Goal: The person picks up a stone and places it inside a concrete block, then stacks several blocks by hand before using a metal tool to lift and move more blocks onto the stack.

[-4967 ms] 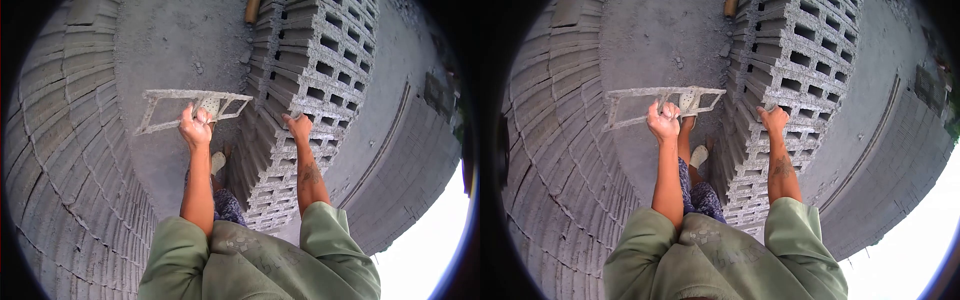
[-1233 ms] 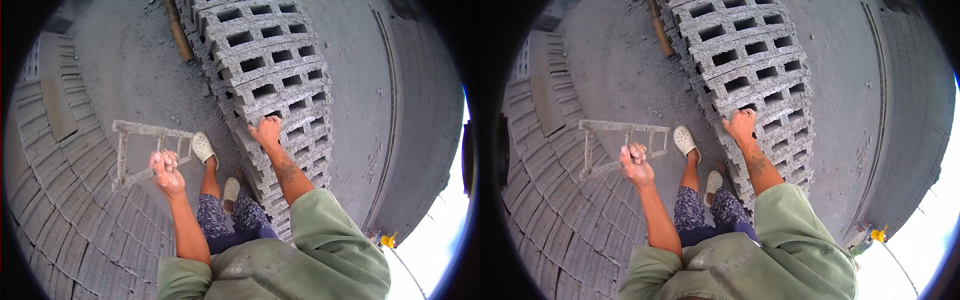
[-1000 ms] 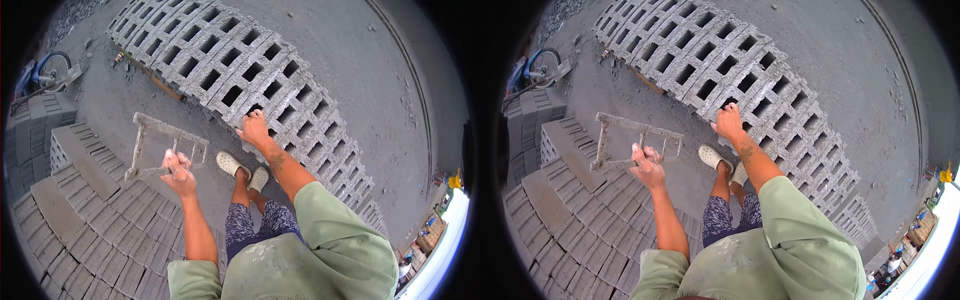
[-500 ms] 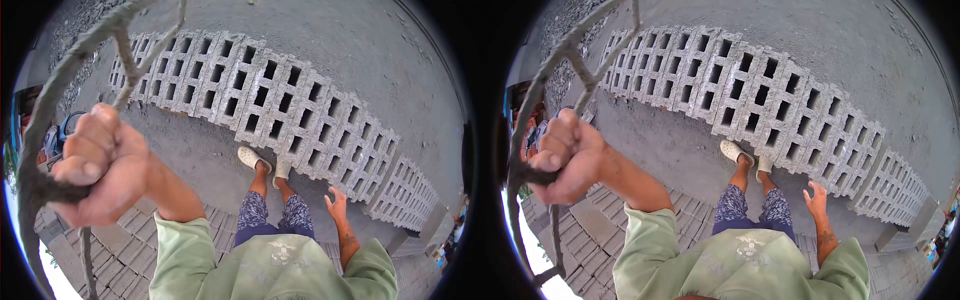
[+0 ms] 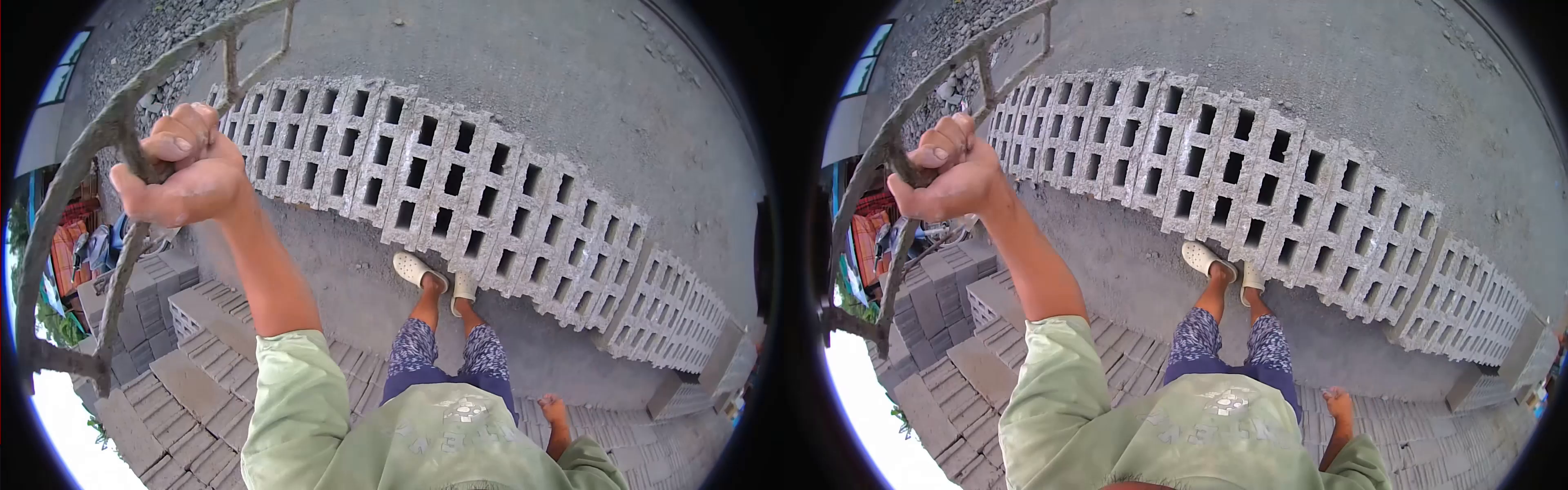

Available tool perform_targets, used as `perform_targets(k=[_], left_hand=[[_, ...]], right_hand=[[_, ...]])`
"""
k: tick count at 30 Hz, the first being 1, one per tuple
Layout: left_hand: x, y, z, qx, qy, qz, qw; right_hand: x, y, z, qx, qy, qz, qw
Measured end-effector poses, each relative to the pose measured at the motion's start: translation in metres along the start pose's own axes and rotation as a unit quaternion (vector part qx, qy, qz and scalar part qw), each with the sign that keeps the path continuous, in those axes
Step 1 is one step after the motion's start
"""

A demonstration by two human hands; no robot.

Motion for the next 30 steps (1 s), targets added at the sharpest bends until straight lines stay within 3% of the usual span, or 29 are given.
perform_targets(k=[1, 2, 3, 4, 5, 7, 10, 11, 12, 14, 16, 18, 19, 21, 22, 25, 28, 30], left_hand=[[-0.017, 0.006, -0.014, -0.001, 0.001, 0.013, 1.0], [-0.045, 0.022, -0.054, 0.073, 0.059, 0.034, 0.995], [-0.087, 0.047, -0.104, 0.172, 0.12, 0.032, 0.977], [-0.143, 0.077, -0.162, 0.267, 0.264, 0.03, 0.926], [-0.171, 0.088, -0.184, 0.335, 0.236, -0.005, 0.912], [-0.183, 0.108, -0.208, 0.32, 0.247, -0.007, 0.914], [-0.181, 0.112, -0.167, 0.333, 0.283, -0.038, 0.899], [-0.183, 0.124, -0.143, 0.357, 0.306, -0.025, 0.882], [-0.189, 0.138, -0.115, 0.318, 0.344, 0.035, 0.883], [-0.214, 0.198, -0.067, 0.321, 0.309, 0.156, 0.882], [-0.231, 0.249, -0.013, 0.328, 0.327, 0.274, 0.843], [-0.244, 0.289, 0.037, 0.308, 0.325, 0.444, 0.776], [-0.245, 0.303, 0.054, 0.311, 0.323, 0.465, 0.763], [-0.257, 0.339, 0.077, 0.179, 0.257, 0.581, 0.751], [-0.272, 0.365, 0.072, 0.086, 0.28, 0.555, 0.778], [-0.296, 0.404, 0.068, 0.063, 0.264, 0.645, 0.714], [-0.325, 0.446, 0.065, 0.048, 0.213, 0.696, 0.684], [-0.34, 0.459, 0.066, 0.043, 0.174, 0.715, 0.675]], right_hand=[[-0.001, 0.006, -0.034, 0.11, 0.033, -0.005, 0.993], [-0.002, 0.016, -0.065, 0.217, 0.065, -0.009, 0.974], [0.002, 0.028, -0.092, 0.238, 0.102, 0.0, 0.966], [0.005, 0.04, -0.119, 0.257, 0.136, 0.008, 0.957], [-0.009, 0.06, -0.154, 0.295, 0.168, 0.004, 0.941], [-0.017, 0.102, -0.202, 0.334, 0.208, 0.013, 0.919], [-0.033, 0.13, -0.209, 0.349, 0.196, 0.029, 0.916], [-0.036, 0.137, -0.221, 0.286, 0.191, 0.048, 0.938], [-0.04, 0.143, -0.23, 0.218, 0.183, 0.065, 0.956], [-0.041, 0.158, -0.265, 0.134, 0.191, 0.092, 0.968], [-0.05, 0.156, -0.33, 0.079, 0.277, 0.171, 0.942], [-0.076, 0.143, -0.432, 0.057, 0.372, 0.188, 0.907], [-0.1, 0.13, -0.492, 0.04, 0.447, 0.193, 0.873], [-0.139, 0.083, -0.609, -0.017, 0.595, 0.182, 0.783], [-0.154, 0.056, -0.662, -0.02, 0.646, 0.163, 0.746], [-0.207, -0.025, -0.801, -0.091, 0.738, 0.196, 0.64], [-0.19, -0.114, -0.897, -0.289, 0.688, 0.224, 0.626], [-0.168, -0.152, -0.918, -0.412, 0.601, 0.205, 0.654]])
Point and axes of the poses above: each hand's wrist, its own x-axis towards the middle knuckle, its own y-axis out of the back of the hand, z = x × y, the point moved 8 cm from there along x, towards the middle knuckle, and after that the axes turned 7 degrees about -y, right-handed, at the moved point
